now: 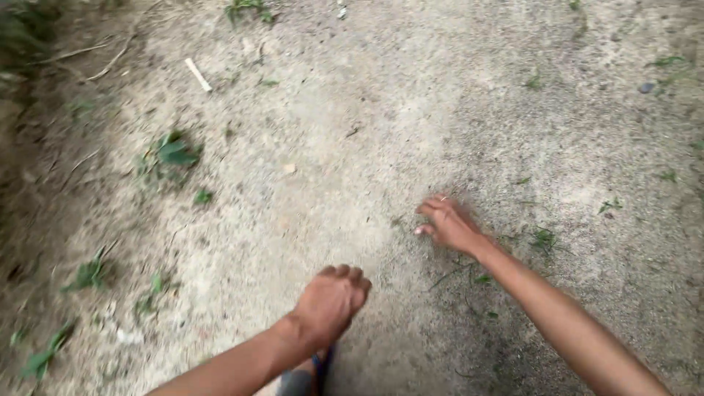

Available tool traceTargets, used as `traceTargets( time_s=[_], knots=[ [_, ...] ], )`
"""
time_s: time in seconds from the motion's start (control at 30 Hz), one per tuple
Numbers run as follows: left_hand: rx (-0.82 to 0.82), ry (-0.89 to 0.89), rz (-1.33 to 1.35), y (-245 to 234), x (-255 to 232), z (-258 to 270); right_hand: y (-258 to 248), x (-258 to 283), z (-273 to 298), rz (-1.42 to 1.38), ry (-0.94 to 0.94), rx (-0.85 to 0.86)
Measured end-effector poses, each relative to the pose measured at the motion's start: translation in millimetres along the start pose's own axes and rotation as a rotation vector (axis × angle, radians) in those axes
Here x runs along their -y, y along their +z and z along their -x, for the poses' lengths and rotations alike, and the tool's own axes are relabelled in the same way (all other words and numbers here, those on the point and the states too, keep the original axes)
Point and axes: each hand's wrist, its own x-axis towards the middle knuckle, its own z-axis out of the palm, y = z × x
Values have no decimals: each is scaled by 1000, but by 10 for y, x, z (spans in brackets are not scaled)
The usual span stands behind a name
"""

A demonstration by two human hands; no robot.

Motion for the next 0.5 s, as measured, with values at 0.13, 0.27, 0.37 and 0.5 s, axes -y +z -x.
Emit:
traceTargets(
  time_s=[0.13,0.27,0.37,0.5],
  knots=[
    [-111,-3,88,313,889,-575,343,363,-66,-2,-61,-219],
    [-157,-17,260,556,1253,-1133,661,681,-16,-50,23,-527],
    [-187,-10,366,686,1304,-1416,774,831,-154,-111,196,-617],
    [-273,76,470,744,1318,-1497,803,904,-294,-94,346,-618]
  ],
)
